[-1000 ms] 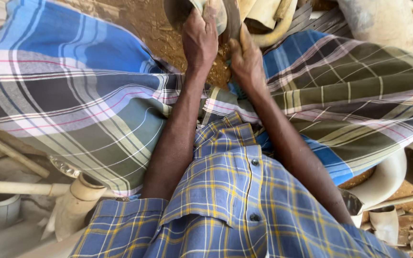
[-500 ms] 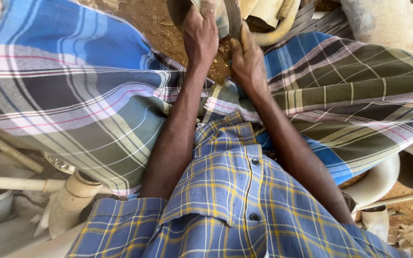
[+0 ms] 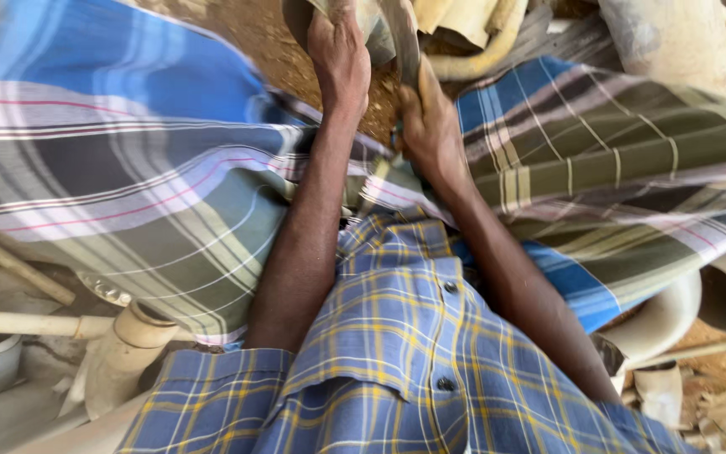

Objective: The person sits on the ground and uses a blade to scrape the inner and outer surfaces of a PVC pipe fitting, rotating it by hand to clean the entire edge.

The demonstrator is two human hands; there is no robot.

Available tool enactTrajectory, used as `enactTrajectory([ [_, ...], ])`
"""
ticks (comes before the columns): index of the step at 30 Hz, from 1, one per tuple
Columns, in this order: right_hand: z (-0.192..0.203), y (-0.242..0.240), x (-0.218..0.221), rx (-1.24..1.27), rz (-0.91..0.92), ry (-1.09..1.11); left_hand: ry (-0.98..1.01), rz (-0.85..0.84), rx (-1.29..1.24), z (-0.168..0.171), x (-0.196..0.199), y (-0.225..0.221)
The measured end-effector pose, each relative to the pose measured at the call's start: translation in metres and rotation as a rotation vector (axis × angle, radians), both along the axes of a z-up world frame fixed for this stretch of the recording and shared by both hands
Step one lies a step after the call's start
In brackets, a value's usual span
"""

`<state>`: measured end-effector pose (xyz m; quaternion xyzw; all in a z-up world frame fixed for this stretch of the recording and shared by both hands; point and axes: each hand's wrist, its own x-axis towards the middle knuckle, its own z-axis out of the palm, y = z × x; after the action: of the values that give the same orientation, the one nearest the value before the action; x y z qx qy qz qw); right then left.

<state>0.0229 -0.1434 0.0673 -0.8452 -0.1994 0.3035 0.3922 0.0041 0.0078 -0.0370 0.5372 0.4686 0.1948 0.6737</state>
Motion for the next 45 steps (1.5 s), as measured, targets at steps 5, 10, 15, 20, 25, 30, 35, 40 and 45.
enactTrajectory([
  [5,-0.006,0.001,0.009,0.135,0.087,-0.251,-0.267,0.007,0.206,0.003,0.001,-0.010],
  [10,-0.011,0.000,0.013,0.062,0.014,-0.099,-0.158,0.037,-0.065,0.009,-0.001,-0.006],
  [15,-0.005,-0.004,0.000,0.166,0.114,-0.461,-0.246,0.130,0.015,0.009,0.000,0.008],
  [20,-0.029,0.005,0.025,0.102,0.110,-0.408,-0.247,0.035,0.077,0.004,-0.007,-0.011],
  [25,-0.010,-0.020,-0.009,0.195,0.098,-0.321,-0.260,0.190,-0.113,0.010,-0.004,-0.002],
  [30,0.001,-0.003,0.009,0.118,0.023,-0.147,-0.273,0.097,0.023,0.010,0.000,-0.010],
  [35,0.001,-0.004,0.008,0.072,-0.004,-0.014,-0.280,0.104,0.086,0.009,0.000,-0.004],
  [40,-0.014,-0.014,0.001,0.158,0.058,-0.095,-0.180,0.142,-0.135,0.018,0.001,0.002],
  [45,-0.039,-0.002,0.022,0.037,0.039,-0.141,-0.196,0.047,-0.036,0.006,-0.002,-0.011],
])
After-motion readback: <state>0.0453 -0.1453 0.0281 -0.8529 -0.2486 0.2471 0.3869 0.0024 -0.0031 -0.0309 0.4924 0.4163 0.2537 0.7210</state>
